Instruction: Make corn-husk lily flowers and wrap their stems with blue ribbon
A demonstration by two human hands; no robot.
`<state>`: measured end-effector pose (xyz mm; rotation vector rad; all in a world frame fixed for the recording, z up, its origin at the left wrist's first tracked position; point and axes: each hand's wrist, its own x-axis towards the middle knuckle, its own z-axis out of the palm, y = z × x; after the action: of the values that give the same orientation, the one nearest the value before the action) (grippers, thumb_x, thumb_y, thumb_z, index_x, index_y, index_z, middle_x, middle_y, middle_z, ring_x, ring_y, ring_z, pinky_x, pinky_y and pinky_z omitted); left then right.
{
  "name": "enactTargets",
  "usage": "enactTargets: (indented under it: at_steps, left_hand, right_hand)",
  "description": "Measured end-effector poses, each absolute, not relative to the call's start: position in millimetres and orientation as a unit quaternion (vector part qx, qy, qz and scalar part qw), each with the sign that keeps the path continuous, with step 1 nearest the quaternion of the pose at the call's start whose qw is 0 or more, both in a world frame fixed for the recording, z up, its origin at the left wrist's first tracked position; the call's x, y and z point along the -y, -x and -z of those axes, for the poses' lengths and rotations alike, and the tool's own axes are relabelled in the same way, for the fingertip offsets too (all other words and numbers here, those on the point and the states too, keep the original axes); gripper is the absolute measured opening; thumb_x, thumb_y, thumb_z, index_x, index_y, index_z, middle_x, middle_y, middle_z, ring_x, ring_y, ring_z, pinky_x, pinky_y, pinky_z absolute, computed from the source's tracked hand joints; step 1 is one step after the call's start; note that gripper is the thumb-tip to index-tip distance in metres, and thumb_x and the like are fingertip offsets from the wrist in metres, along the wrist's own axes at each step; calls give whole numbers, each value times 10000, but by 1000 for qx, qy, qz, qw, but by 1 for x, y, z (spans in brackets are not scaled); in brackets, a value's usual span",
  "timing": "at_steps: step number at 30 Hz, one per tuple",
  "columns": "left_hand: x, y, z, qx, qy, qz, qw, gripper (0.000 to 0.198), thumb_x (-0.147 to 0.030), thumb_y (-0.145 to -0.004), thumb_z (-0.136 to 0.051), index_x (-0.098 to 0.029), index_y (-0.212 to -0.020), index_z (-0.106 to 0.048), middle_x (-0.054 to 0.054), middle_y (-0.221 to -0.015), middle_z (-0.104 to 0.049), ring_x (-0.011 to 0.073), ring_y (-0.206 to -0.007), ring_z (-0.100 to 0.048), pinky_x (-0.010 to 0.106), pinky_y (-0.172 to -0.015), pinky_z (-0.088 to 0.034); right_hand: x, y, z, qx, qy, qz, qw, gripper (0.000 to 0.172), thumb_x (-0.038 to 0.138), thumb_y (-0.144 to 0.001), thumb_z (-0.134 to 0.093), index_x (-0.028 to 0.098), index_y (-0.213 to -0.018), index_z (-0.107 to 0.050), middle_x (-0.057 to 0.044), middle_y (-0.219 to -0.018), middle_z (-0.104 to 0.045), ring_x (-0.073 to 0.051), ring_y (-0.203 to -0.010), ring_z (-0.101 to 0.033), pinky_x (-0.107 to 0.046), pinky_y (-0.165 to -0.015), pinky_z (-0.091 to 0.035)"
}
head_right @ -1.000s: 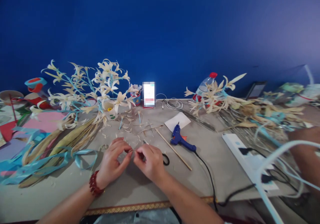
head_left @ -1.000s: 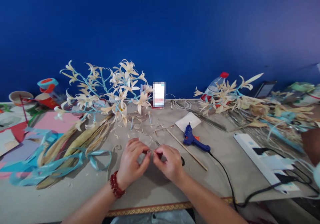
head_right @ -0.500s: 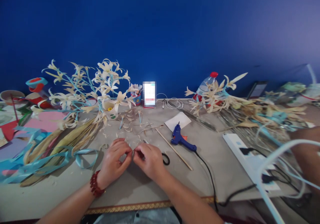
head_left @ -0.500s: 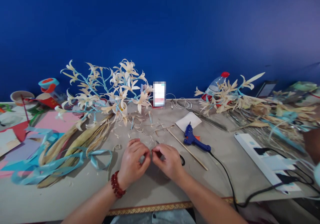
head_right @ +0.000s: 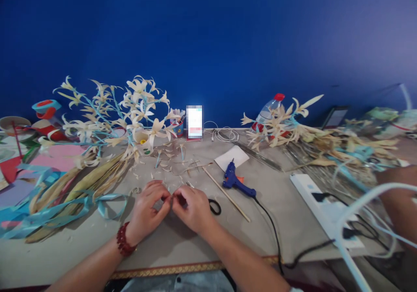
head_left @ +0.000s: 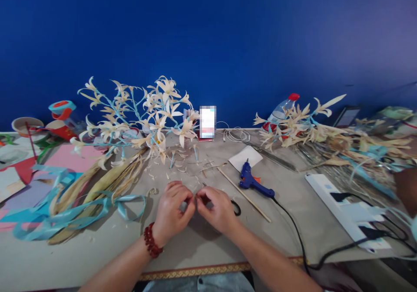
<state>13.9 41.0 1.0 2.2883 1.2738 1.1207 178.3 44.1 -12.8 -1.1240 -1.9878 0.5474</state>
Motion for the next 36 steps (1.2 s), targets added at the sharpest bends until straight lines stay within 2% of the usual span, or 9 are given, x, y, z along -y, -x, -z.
enactTargets:
  at_steps: [9,12,15,18,22,25,30,36]
  left_hand:
    - [-42,-10,3,-453,-786,-405,113,127,-117,-800,-514,-215,-720,-518,0,-657,-579,175,-673,-558,423,-904,-445]
    - [-42,-10,2,-453,-787,-403,111,123,-117,-799,-520,-214,-723,-517,-2,-660,-579,174,-673,-555,427,-906,-443]
    - [-41,-11,0,-451,-795,-387,118,129,-127,-806,-524,-213,-711,-509,-2,-664,-577,172,-677,-549,425,-907,-440]
    - [-41,-11,0,-450,-797,-384,117,139,-120,-806,-522,-211,-703,-504,-3,-661,-571,168,-671,-544,427,-914,-434]
    - [-42,-10,2,-444,-804,-376,122,85,-122,-791,-541,-206,-805,-549,23,-756,-626,195,-759,-574,450,-933,-417]
    - [-41,-12,2,-439,-807,-374,127,145,-130,-799,-551,-204,-921,-576,43,-866,-659,210,-844,-591,460,-958,-401]
    - [-40,-15,1,-439,-808,-371,129,104,-107,-817,-533,-204,-815,-570,11,-755,-627,176,-753,-583,438,-961,-405]
    - [-47,-4,3,-469,-782,-400,98,105,-99,-812,-524,-197,-786,-554,26,-736,-630,195,-749,-584,430,-901,-438]
  right_hand:
    - [-53,-200,14,748,491,-135,426,73,182,-833,-535,202,-781,-581,-4,-669,-628,-148,-591,-578,-252,-587,-420]
    - [-51,-199,7,753,467,-161,435,81,191,-840,-516,197,-885,-583,-19,-737,-641,-153,-632,-597,-260,-631,-447]
    - [-47,-190,4,784,442,-190,393,166,244,-824,-560,188,-979,-573,-34,-795,-650,-169,-679,-605,-270,-645,-451]
    - [-45,-184,7,798,443,-181,367,45,232,-858,-540,196,-852,-566,-10,-710,-621,-154,-638,-580,-256,-618,-416]
    - [-46,-184,12,813,426,-140,370,89,190,-868,-510,194,-788,-550,-5,-668,-592,-145,-608,-544,-252,-599,-376]
    - [-46,-184,12,823,414,-119,371,95,183,-863,-509,189,-776,-545,-8,-659,-583,-143,-588,-521,-251,-577,-352]
    - [-45,-184,11,824,412,-106,374,113,192,-871,-512,187,-765,-553,-5,-642,-571,-137,-572,-505,-250,-573,-345]
    - [-44,-191,11,791,433,-106,420,115,171,-860,-514,192,-750,-540,-2,-633,-567,-134,-576,-515,-244,-585,-370]
